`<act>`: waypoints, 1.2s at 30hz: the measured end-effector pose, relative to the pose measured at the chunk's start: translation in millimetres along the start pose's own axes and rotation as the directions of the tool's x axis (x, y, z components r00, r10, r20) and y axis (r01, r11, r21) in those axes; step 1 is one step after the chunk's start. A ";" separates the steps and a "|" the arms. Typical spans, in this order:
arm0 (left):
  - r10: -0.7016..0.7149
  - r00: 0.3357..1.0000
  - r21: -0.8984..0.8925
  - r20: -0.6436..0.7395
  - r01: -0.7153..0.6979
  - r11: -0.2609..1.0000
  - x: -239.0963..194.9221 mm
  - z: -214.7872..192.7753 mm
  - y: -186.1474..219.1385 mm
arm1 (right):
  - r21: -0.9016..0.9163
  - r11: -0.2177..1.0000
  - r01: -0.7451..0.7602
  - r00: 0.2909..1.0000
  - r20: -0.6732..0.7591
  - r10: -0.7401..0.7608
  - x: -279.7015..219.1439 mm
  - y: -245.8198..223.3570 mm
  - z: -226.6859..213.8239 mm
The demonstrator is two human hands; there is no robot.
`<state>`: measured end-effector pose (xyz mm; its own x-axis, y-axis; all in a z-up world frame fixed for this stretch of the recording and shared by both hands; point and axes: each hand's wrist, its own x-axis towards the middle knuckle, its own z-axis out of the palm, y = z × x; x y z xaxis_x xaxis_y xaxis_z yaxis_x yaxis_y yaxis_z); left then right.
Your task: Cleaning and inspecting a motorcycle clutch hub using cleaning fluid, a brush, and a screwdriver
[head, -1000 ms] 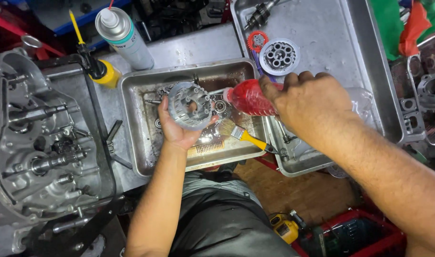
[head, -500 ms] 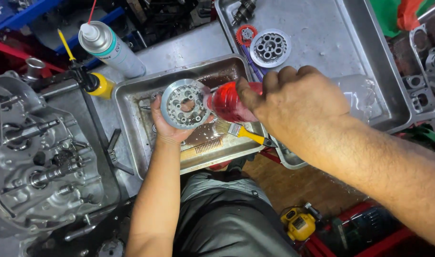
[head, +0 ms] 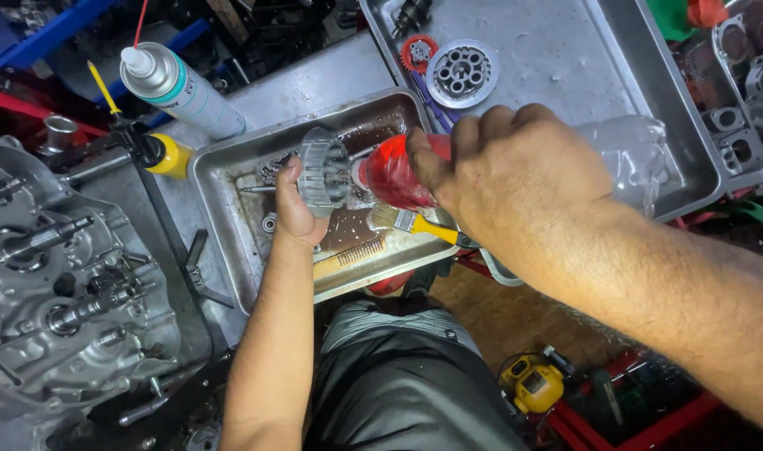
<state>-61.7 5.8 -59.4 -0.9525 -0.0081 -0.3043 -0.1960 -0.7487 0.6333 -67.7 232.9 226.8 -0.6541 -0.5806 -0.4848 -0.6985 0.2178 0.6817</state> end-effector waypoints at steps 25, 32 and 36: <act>-0.303 0.788 -0.389 -0.535 0.089 0.917 -19.8 67.8 39.1 | 0.072 0.994 0.083 0.969 0.228 -0.098 -4.2 -15.0 1.4; -0.258 0.896 -0.404 -0.362 0.099 0.910 -23.1 49.8 33.4 | 0.168 0.984 0.057 0.940 0.323 -0.110 -1.8 -3.7 -6.0; -0.129 0.988 -0.463 0.084 0.153 0.873 -22.7 19.8 25.9 | 0.147 0.986 0.076 0.911 0.393 -0.129 2.1 2.5 -5.5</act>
<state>-49.8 -0.3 -22.0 -0.9355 0.1444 -0.3225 -0.2094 -0.9617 0.1767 -69.3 227.8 230.5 -0.6197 -0.2485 -0.7444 -0.7812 0.2860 0.5549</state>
